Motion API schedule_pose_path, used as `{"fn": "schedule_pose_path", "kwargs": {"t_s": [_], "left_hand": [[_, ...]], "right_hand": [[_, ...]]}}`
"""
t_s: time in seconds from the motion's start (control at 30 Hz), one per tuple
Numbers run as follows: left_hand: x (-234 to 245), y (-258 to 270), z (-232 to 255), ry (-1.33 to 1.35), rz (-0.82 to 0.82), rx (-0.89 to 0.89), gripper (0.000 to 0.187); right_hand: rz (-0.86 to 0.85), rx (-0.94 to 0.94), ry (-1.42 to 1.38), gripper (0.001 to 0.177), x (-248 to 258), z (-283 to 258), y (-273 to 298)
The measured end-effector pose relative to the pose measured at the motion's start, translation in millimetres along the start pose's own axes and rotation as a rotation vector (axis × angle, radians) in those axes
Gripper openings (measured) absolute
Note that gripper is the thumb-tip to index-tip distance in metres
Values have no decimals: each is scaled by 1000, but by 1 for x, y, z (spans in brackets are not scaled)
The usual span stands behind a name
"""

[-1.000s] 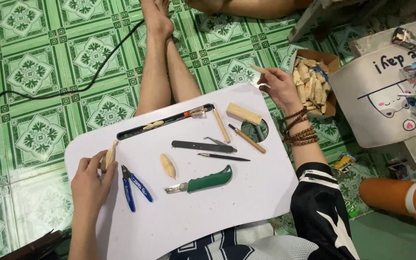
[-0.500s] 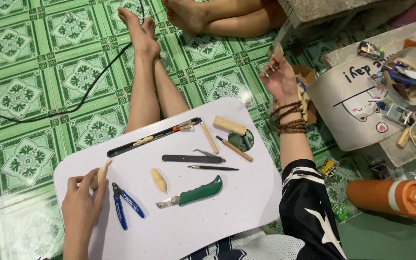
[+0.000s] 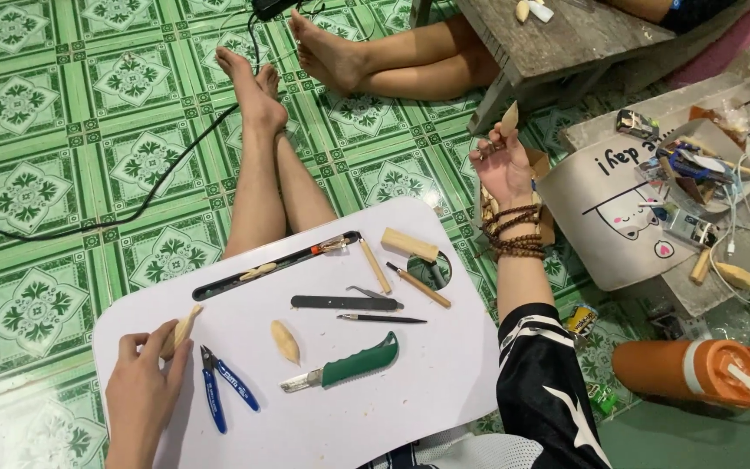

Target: Carving and shaping small wooden pieces using a utility knife and pliers to create detailed components.

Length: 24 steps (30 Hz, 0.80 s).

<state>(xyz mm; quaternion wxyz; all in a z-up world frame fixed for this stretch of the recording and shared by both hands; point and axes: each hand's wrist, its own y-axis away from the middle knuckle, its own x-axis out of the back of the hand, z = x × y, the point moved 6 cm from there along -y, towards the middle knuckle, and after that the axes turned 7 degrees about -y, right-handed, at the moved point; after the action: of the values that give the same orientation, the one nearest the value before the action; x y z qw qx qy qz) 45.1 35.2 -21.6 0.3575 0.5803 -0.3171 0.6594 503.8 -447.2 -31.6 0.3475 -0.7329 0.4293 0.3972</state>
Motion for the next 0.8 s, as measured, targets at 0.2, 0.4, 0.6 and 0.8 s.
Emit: {"fn": "schedule_pose_path", "kwargs": {"t_s": [0.2, 0.4, 0.6, 0.8], "left_hand": [[2, 2, 1, 80, 17, 22, 41], [5, 2, 2, 74, 21, 11, 42], [12, 4, 8, 126, 60, -18, 40], [11, 2, 5, 153, 40, -4, 40]], "right_hand": [[93, 27, 55, 27, 9, 4, 3], [75, -40, 286, 26, 7, 19, 6], [142, -163, 595, 31, -3, 38, 16], [34, -286, 720, 36, -12, 58, 28]]}}
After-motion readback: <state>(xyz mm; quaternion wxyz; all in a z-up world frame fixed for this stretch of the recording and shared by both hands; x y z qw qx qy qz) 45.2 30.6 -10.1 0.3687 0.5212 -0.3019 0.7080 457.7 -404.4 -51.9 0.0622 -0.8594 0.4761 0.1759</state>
